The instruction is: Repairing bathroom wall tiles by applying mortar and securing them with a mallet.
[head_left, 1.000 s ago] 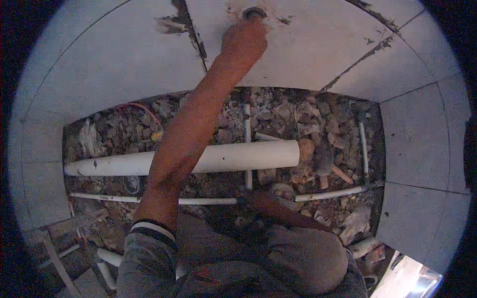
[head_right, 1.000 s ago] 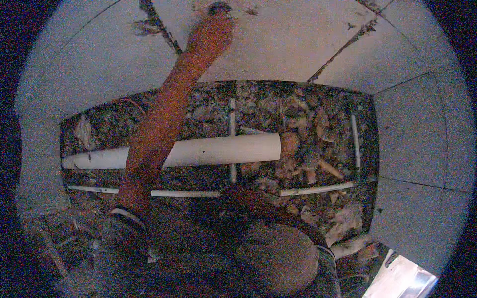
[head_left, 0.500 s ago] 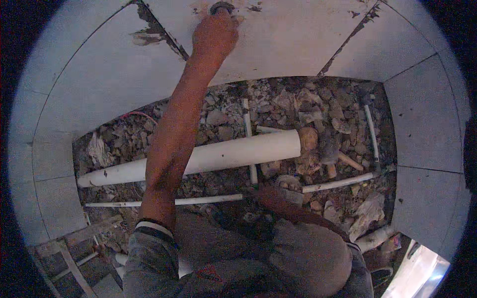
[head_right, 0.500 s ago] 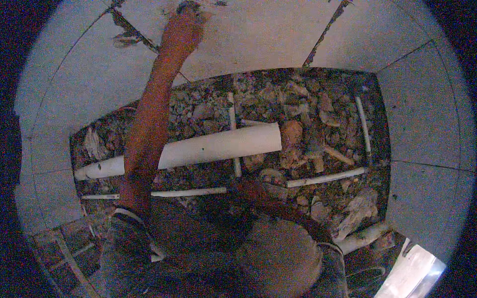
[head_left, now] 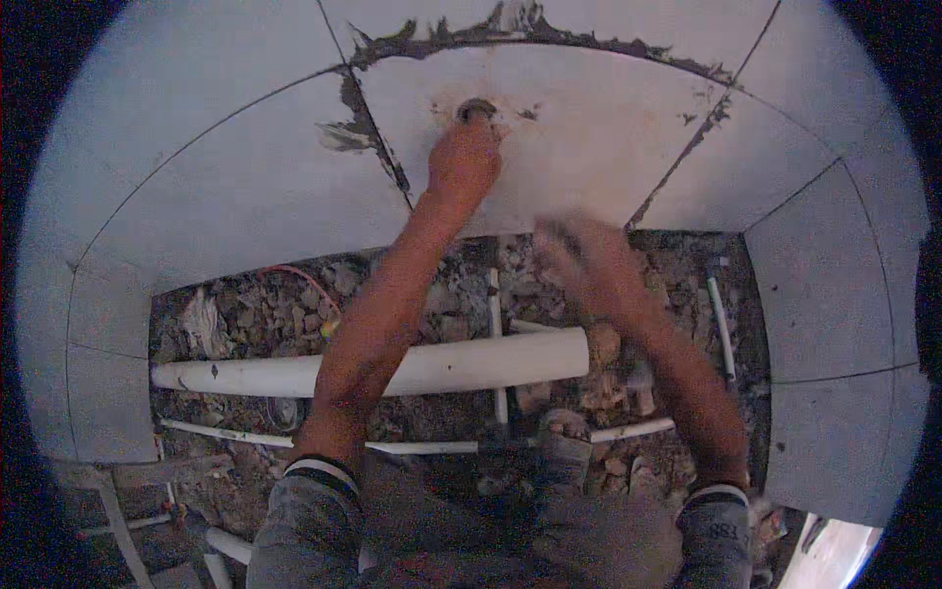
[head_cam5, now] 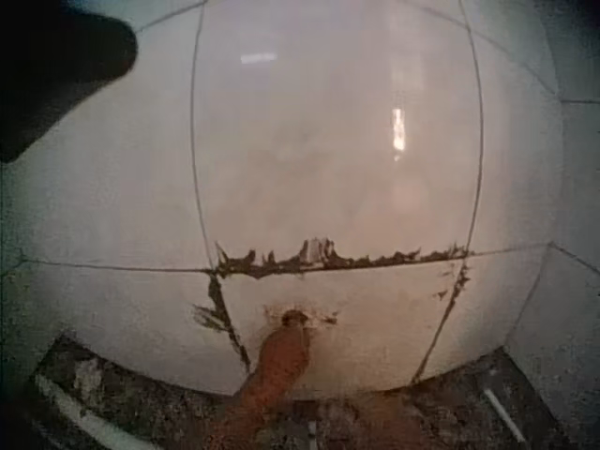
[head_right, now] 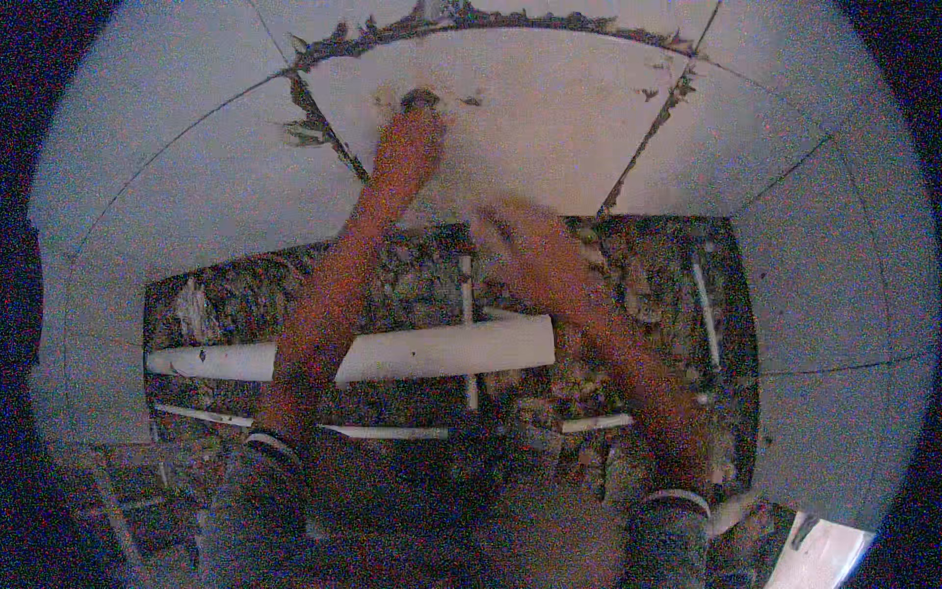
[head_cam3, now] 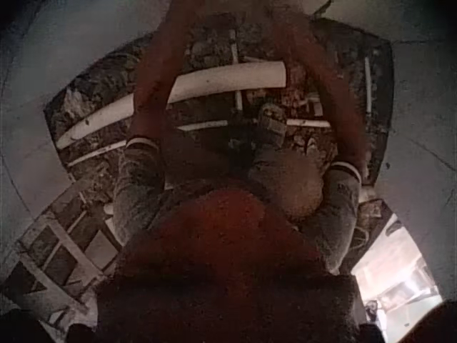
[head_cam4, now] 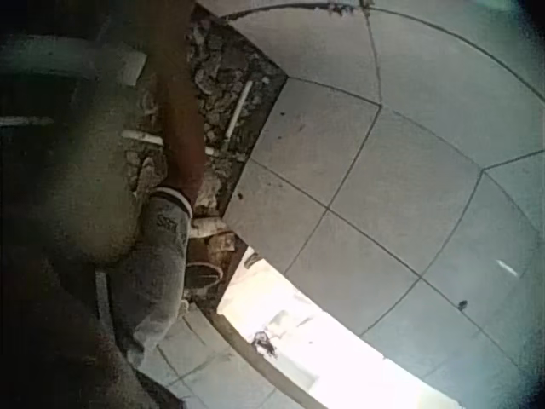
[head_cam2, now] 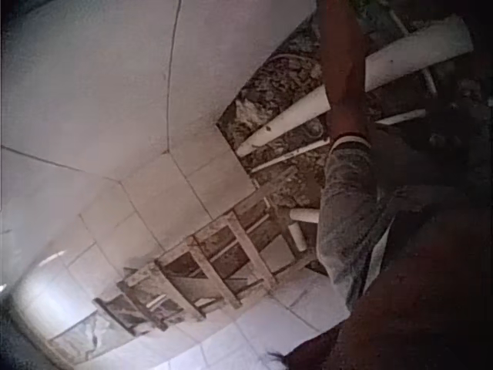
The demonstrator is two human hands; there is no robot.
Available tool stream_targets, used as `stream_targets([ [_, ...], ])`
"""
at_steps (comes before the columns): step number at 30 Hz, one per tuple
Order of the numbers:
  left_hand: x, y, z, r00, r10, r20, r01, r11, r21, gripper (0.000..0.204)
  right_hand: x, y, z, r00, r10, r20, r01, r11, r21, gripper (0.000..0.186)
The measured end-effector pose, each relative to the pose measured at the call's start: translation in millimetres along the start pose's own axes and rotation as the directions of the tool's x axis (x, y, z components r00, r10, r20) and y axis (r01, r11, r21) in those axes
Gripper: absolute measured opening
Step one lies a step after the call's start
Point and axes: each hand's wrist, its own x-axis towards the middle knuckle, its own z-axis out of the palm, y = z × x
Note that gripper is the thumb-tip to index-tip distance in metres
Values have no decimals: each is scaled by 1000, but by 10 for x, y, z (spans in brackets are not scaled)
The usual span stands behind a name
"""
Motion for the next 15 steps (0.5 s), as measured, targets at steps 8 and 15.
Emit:
stream_targets([
  [8, -2, -10, 63, 998, -59, -36, 54, 992, -117, 21, 1347, -88, -109, 830, -527, -184, 367, 764, -530, 21],
  [15, 14, 1, 134, 999, -50, 4, 50, 988, -147, 19, 1568, -434, -220, 947, -238, 217, 314, 526, -791, 22],
])
